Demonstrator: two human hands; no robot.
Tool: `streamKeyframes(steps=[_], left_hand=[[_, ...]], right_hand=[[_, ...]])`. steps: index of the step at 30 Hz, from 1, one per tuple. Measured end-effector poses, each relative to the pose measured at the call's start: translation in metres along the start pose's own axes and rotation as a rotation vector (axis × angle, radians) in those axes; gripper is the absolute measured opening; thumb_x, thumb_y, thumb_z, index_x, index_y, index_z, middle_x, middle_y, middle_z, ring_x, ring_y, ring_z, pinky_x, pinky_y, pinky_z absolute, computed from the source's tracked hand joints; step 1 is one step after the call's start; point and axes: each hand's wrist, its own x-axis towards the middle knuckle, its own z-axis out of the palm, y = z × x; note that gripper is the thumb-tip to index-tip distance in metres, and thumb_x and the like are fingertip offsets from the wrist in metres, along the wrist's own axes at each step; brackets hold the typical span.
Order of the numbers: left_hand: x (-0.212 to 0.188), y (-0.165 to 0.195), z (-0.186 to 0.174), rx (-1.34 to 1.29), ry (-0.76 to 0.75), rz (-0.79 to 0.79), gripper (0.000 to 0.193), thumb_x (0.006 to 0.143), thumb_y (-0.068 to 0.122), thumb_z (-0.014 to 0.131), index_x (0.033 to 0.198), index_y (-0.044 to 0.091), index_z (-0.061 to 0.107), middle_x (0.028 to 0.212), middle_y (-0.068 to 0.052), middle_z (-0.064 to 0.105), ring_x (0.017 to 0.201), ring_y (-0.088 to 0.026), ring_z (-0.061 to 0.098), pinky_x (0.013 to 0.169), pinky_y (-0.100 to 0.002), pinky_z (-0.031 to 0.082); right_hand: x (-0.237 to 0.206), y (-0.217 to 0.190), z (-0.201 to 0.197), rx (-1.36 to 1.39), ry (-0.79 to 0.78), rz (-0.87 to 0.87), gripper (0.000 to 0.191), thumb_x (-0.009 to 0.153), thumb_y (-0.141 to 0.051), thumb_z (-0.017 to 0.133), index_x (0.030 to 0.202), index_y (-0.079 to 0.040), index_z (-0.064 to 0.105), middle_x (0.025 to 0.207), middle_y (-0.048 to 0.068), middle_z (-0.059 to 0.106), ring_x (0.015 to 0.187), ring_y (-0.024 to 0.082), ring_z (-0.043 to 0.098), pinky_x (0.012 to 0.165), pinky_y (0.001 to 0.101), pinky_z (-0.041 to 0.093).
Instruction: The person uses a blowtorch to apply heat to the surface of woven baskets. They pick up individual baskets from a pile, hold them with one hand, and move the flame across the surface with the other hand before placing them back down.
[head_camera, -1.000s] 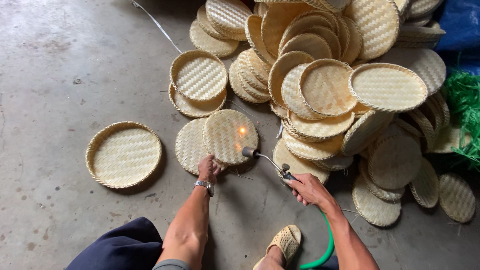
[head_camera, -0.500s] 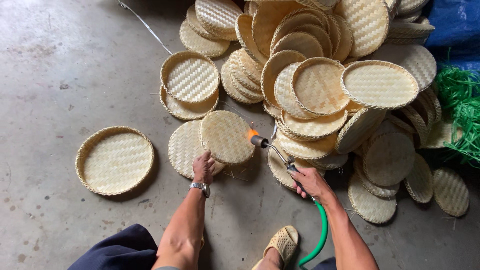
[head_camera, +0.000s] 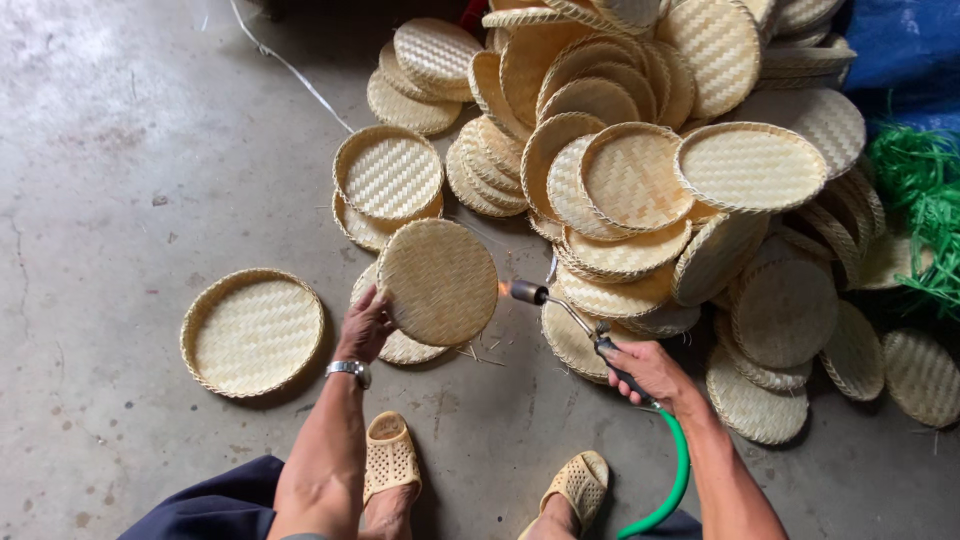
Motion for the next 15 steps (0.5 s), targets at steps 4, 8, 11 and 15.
streamKeyframes(steps=[4,8,11,15], left_hand=[[-0.033,0.043,0.014,0.120,-0.182,0.031,0.051,0.100,0.018,0.061,0.150,0.012,0.053,0.125,-0.004,0.070,0.103,-0.017,0.069,0.087,-0.039,0.059],[-0.063,0.088,0.040,0.236,-0.286,0.055,0.053,0.099,0.017,0.062,0.150,0.012,0.051,0.130,-0.003,0.069,0.107,-0.015,0.068,0.089,-0.039,0.058],[-0.083,0.111,0.051,0.339,-0.319,0.078,0.053,0.098,0.017,0.063,0.149,0.009,0.052,0.130,-0.003,0.068,0.108,-0.014,0.068,0.091,-0.038,0.059],[-0.103,0.121,0.061,0.442,-0.385,0.153,0.055,0.101,0.013,0.068,0.154,0.007,0.055,0.117,-0.004,0.063,0.106,-0.016,0.065,0.095,-0.040,0.059]], right_hand=[[-0.026,0.000,-0.017,0.062,-0.024,-0.112,0.028,0.096,-0.032,0.063,0.096,-0.005,0.071,0.069,0.002,0.066,0.051,0.006,0.055,0.038,0.0221,0.042],[-0.061,-0.005,-0.029,-0.076,-0.064,-0.127,0.034,0.097,-0.035,0.064,0.092,-0.002,0.071,0.069,0.002,0.066,0.050,0.007,0.054,0.037,0.0226,0.041],[-0.091,-0.001,-0.028,0.134,-0.002,-0.200,0.028,0.095,-0.034,0.064,0.096,-0.007,0.073,0.070,0.001,0.066,0.051,0.006,0.056,0.038,0.0216,0.041],[-0.122,0.002,-0.028,0.035,0.004,-0.222,0.032,0.095,-0.035,0.065,0.091,-0.004,0.073,0.070,0.001,0.066,0.050,0.007,0.054,0.037,0.0228,0.040]])
